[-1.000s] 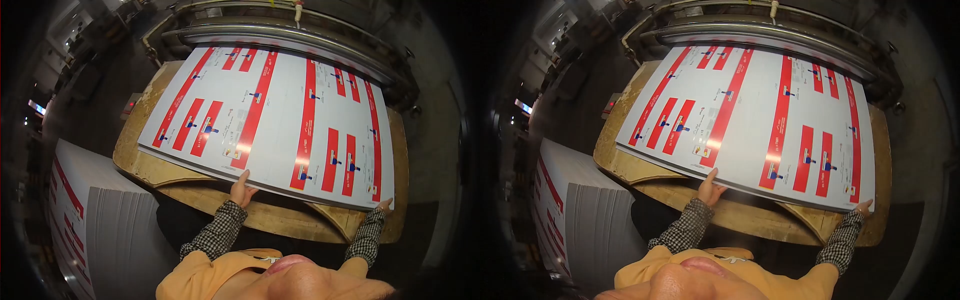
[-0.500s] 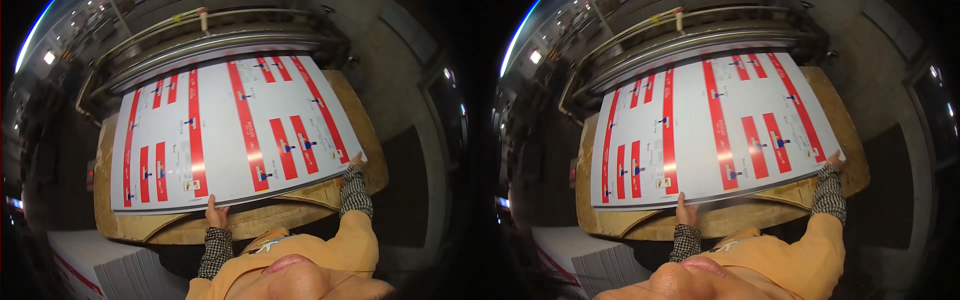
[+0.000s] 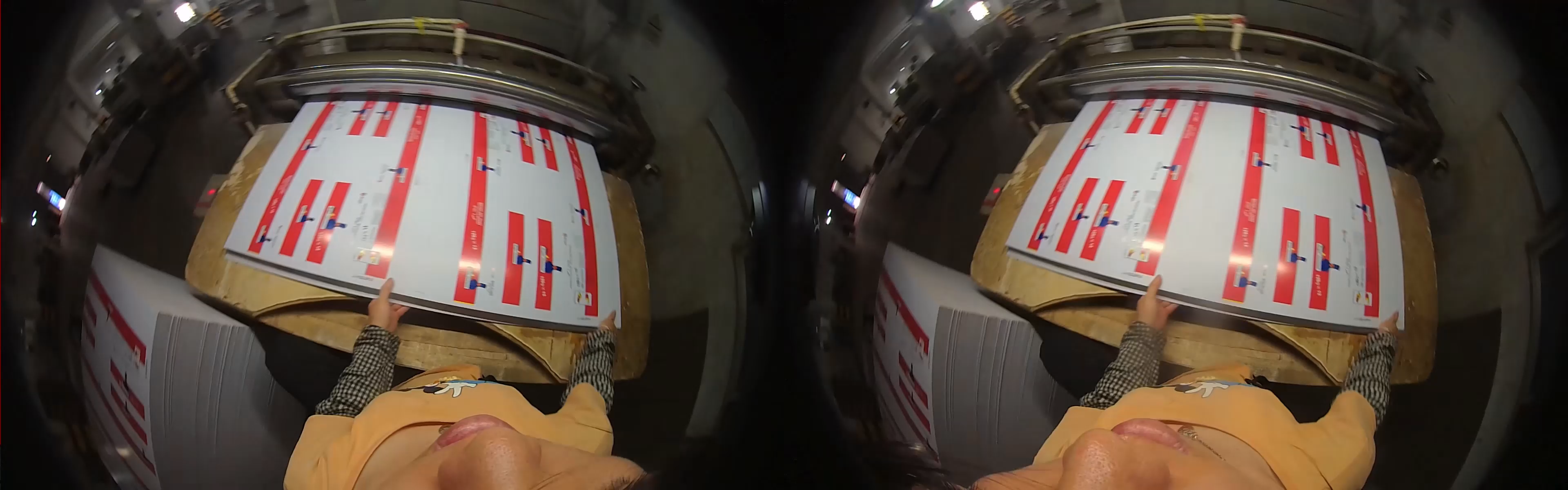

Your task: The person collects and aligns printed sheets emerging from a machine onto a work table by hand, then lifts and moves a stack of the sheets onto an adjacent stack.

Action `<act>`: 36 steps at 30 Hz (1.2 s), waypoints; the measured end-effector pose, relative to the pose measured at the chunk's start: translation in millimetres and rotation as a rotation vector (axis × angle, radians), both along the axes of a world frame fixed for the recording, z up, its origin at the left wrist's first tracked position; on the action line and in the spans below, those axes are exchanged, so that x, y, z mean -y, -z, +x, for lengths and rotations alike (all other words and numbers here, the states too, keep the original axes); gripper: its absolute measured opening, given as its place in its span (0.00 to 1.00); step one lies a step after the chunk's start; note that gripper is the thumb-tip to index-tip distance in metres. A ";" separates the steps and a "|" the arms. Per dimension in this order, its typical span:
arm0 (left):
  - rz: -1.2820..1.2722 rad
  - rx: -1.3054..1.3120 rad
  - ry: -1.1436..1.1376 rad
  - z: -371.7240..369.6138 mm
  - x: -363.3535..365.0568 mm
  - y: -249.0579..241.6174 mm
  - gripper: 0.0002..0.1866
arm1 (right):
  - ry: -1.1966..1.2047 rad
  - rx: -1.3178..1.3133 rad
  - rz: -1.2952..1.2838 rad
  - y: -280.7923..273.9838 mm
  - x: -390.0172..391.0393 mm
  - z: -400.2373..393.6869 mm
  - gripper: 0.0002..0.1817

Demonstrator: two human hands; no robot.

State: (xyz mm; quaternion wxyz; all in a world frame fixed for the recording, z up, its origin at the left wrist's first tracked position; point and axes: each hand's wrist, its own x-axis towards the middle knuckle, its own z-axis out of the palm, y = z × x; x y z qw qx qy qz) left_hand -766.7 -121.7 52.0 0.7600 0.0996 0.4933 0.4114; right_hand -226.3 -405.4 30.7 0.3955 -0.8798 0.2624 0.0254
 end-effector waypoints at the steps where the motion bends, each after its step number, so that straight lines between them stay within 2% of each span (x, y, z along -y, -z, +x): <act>1: 0.014 0.010 0.009 -1.7 -2.6 1.9 0.34 | -0.090 -0.027 -0.100 -3.0 6.3 -0.8 0.46; 3: 0.004 0.019 0.012 -5.1 -2.4 5.9 0.34 | -0.310 -0.026 -0.428 -14.8 13.8 -6.9 0.41; 4: 0.003 0.028 0.016 -3.8 -4.1 9.1 0.34 | -0.396 0.041 -0.539 -23.4 9.0 -11.6 0.39; 5: 0.013 0.036 0.014 -3.0 -6.4 11.4 0.34 | -0.474 0.144 -0.547 -30.3 -2.7 -17.0 0.37; 6: 0.024 0.041 0.014 -4.0 -6.2 18.0 0.34 | -0.501 0.243 -0.409 -73.8 -38.7 -58.4 0.33; 8: 0.047 0.064 0.024 -5.9 -6.0 18.7 0.33 | -0.779 0.484 -0.283 -62.6 -90.6 -78.6 0.30; 9: 0.062 0.076 0.027 -5.7 -6.5 23.3 0.32 | -0.954 0.338 0.040 -91.9 -130.1 -130.6 0.28; 10: 0.073 0.087 0.031 -4.7 -7.7 31.2 0.32 | -1.018 0.342 -0.052 -95.1 -171.5 -182.4 0.28; 11: 0.081 0.096 0.036 -5.6 -9.1 34.2 0.31 | -1.226 0.686 0.099 6.5 -202.6 -167.1 0.29; 12: 0.061 0.072 0.047 -6.5 -5.1 11.2 0.29 | -1.481 0.493 0.177 -31.8 -225.6 -241.2 0.35; 13: 0.070 0.071 0.056 -7.5 -5.5 11.4 0.29 | -1.731 0.299 0.109 -78.3 -245.3 -302.3 0.39; 14: 0.078 0.071 0.064 -7.5 -4.8 14.2 0.29 | -1.995 0.533 -0.134 -64.0 -258.7 -329.4 0.44; 16: 0.110 0.113 0.118 -9.5 -8.0 30.0 0.29 | -2.198 0.612 -0.367 -91.9 -268.1 -391.9 0.46; 19: 0.073 0.017 0.078 -8.9 -4.0 11.1 0.27 | -2.301 0.713 -0.577 -68.8 -280.3 -411.5 0.43; 20: 0.102 0.107 0.075 -10.8 -0.2 -0.8 0.22 | -2.331 0.550 -0.486 -76.1 -286.1 -408.4 0.36; 23: 0.247 0.332 0.201 -16.1 -6.0 53.6 0.15 | -2.410 0.575 -0.487 -71.1 -290.7 -397.4 0.27; 24: 0.213 0.348 0.262 -25.5 -2.9 36.8 0.12 | -2.434 0.534 -0.505 -74.8 -291.4 -395.6 0.25; 26: 0.242 0.285 0.276 -26.8 -4.1 41.3 0.12 | -2.480 0.439 -0.529 -88.2 -297.3 -393.5 0.20; 28: 0.260 0.248 0.271 -23.8 -0.8 38.0 0.13 | -2.498 0.412 -0.522 -75.4 -306.6 -387.2 0.17; 29: 0.207 0.244 0.202 -21.2 -1.6 33.1 0.14 | -2.506 0.404 -0.521 -68.2 -310.5 -382.8 0.15; 30: 0.156 0.241 0.134 -17.9 -2.3 24.7 0.15 | -2.478 0.439 -0.400 -68.2 -309.5 -378.9 0.13; 32: 0.113 0.239 0.022 -7.9 -2.5 34.4 0.19 | -2.438 0.376 -0.300 -91.3 -316.3 -375.5 0.12; 35: 0.084 0.148 0.035 -6.7 -1.8 32.9 0.18 | -2.291 0.400 -0.081 -155.1 -309.3 -378.9 0.11; 36: 0.100 0.189 0.001 -4.4 -1.3 34.8 0.18 | -2.308 0.397 -0.085 -164.4 -307.2 -378.1 0.11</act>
